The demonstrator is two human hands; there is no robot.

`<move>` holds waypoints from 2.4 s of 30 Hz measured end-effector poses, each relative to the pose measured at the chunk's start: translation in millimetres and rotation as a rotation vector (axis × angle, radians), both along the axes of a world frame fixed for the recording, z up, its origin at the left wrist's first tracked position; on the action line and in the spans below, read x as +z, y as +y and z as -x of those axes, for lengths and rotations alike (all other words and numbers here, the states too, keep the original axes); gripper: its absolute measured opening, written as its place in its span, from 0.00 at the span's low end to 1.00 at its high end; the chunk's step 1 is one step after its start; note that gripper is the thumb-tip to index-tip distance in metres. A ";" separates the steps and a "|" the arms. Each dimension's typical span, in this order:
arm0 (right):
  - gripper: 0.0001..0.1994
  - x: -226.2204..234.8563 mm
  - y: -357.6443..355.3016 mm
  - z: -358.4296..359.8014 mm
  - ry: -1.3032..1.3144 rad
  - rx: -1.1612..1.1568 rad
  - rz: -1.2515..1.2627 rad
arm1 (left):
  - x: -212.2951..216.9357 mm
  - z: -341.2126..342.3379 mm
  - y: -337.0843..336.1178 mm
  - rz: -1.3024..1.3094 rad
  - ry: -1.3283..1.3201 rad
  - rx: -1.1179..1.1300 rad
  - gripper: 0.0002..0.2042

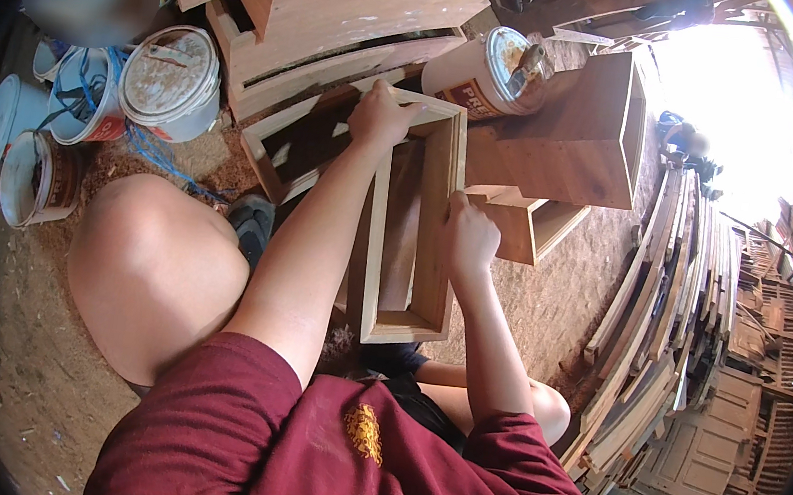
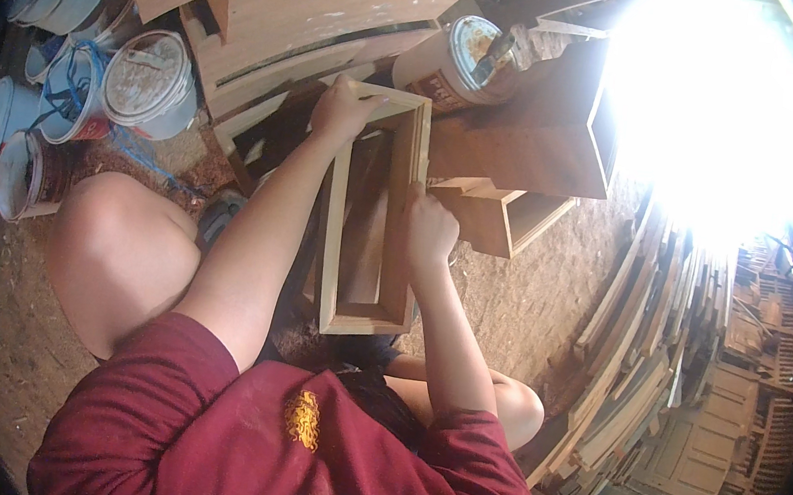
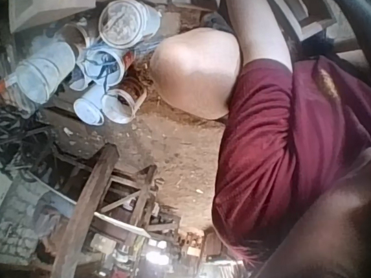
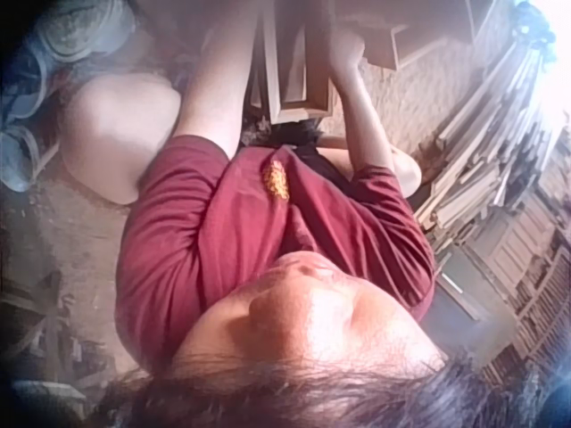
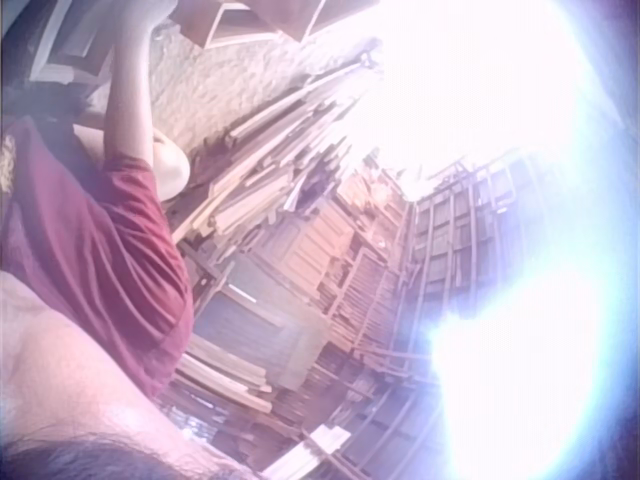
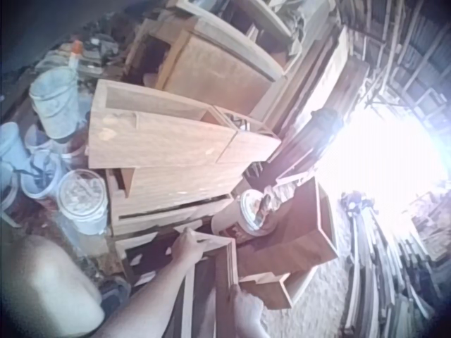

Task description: The person assembles a rectangular wooden frame by hand, fitting side and end pieces together and repeatedly adjusting the joints. The person sits on the floor in a workshop and handles the frame pieces one at a time, aligning and pressing them into place.

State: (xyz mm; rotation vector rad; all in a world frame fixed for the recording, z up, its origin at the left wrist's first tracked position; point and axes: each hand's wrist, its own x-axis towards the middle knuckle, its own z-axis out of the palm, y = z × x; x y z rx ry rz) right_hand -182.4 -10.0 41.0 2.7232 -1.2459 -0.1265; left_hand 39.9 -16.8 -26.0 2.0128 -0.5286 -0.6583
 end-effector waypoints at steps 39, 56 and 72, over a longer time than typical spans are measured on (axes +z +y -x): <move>0.06 12.3 30.6 16.8 -0.002 -0.093 -0.056 | -5.8 0.5 -2.5 0.013 -0.025 0.023 0.35; 0.11 -16.4 -118.4 -105.3 -0.211 0.077 0.079 | 3.6 5.2 -3.4 0.025 -0.015 0.023 0.32; 0.07 -25.0 7.3 55.1 0.117 0.040 -0.083 | -15.6 4.3 -10.2 0.096 -0.070 0.002 0.33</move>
